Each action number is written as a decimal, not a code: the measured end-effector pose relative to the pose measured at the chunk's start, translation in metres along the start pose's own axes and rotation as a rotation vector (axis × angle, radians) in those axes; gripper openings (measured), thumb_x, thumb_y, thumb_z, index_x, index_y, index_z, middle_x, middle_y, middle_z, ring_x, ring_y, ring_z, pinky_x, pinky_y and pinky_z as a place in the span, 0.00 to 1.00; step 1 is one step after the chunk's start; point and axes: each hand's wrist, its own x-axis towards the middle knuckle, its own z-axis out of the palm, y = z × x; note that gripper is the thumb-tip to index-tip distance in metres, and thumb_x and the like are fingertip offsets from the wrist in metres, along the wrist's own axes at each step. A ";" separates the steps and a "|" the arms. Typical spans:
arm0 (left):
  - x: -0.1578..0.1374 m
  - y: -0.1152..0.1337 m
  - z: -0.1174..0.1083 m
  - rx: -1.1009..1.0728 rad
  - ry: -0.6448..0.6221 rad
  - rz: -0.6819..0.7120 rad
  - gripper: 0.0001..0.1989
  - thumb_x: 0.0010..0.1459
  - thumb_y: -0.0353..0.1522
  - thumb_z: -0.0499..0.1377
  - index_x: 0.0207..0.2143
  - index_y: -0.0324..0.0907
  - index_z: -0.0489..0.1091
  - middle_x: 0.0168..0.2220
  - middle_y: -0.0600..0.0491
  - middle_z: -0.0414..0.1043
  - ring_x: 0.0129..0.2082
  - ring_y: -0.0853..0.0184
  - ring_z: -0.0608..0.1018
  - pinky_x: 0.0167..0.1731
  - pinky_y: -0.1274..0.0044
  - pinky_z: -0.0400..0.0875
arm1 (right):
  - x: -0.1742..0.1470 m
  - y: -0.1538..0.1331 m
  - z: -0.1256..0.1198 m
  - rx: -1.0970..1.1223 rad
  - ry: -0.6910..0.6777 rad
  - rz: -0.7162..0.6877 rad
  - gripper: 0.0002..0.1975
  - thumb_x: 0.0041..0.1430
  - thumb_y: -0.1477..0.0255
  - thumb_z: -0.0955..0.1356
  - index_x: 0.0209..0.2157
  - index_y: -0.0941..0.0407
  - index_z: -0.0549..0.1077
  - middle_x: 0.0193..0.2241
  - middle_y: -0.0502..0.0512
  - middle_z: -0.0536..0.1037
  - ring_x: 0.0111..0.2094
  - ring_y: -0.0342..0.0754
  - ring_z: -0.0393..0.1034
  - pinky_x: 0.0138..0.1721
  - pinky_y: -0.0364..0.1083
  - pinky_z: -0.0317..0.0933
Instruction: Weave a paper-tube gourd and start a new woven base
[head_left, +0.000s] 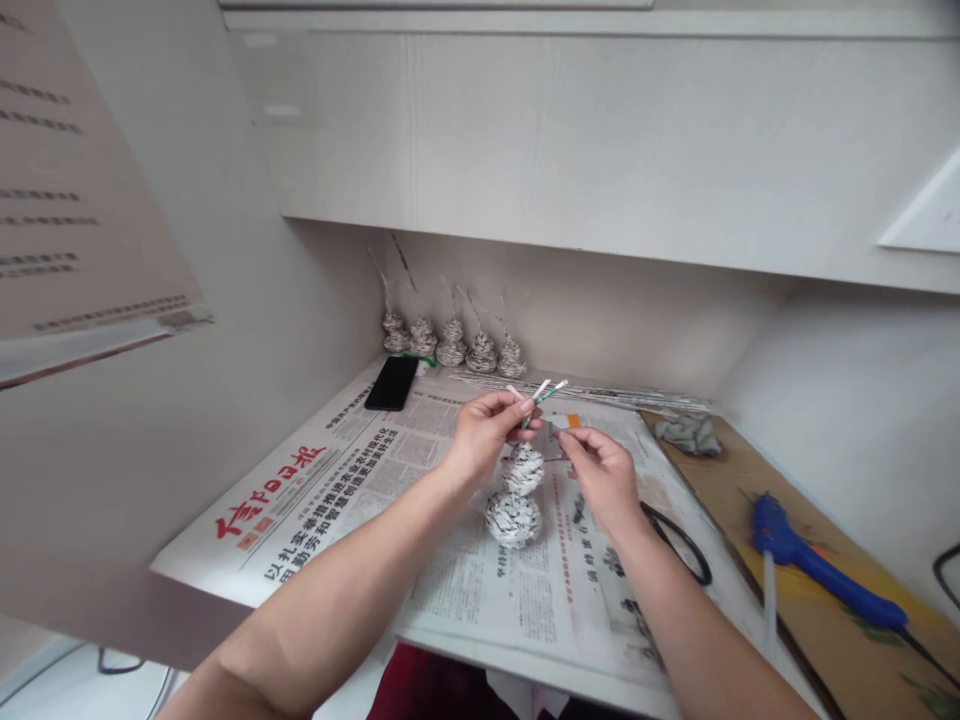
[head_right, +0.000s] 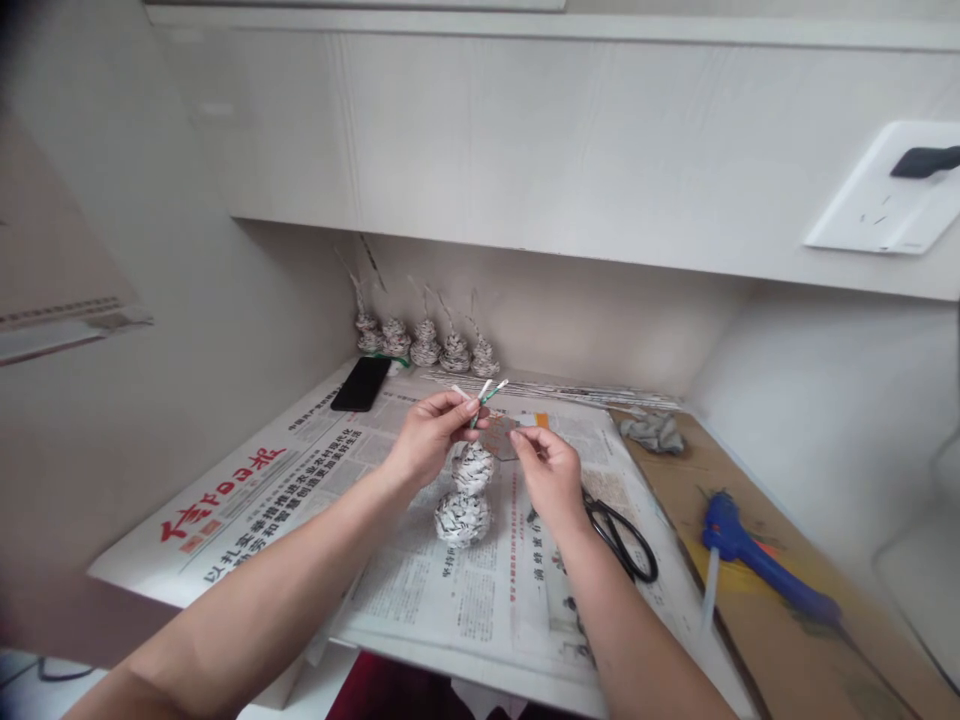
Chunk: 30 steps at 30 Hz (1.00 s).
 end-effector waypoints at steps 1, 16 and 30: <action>0.000 0.000 0.000 0.002 -0.009 -0.005 0.15 0.45 0.38 0.69 0.27 0.35 0.73 0.27 0.52 0.75 0.27 0.72 0.78 0.27 0.82 0.73 | -0.001 -0.003 0.000 0.013 0.009 -0.023 0.13 0.53 0.61 0.71 0.34 0.56 0.77 0.29 0.51 0.78 0.31 0.45 0.69 0.34 0.44 0.64; -0.020 0.011 0.014 0.064 -0.171 0.018 0.13 0.45 0.38 0.69 0.26 0.37 0.74 0.25 0.52 0.76 0.26 0.69 0.78 0.25 0.80 0.73 | -0.008 -0.085 0.009 0.056 0.002 -0.097 0.11 0.53 0.64 0.72 0.25 0.56 0.71 0.20 0.47 0.74 0.22 0.41 0.68 0.26 0.40 0.63; -0.024 0.006 0.015 0.041 -0.194 0.034 0.15 0.49 0.40 0.67 0.26 0.37 0.71 0.24 0.54 0.74 0.25 0.71 0.76 0.24 0.82 0.70 | -0.023 -0.088 0.000 0.121 -0.134 -0.082 0.15 0.52 0.66 0.73 0.42 0.54 0.72 0.29 0.49 0.77 0.29 0.44 0.72 0.25 0.41 0.63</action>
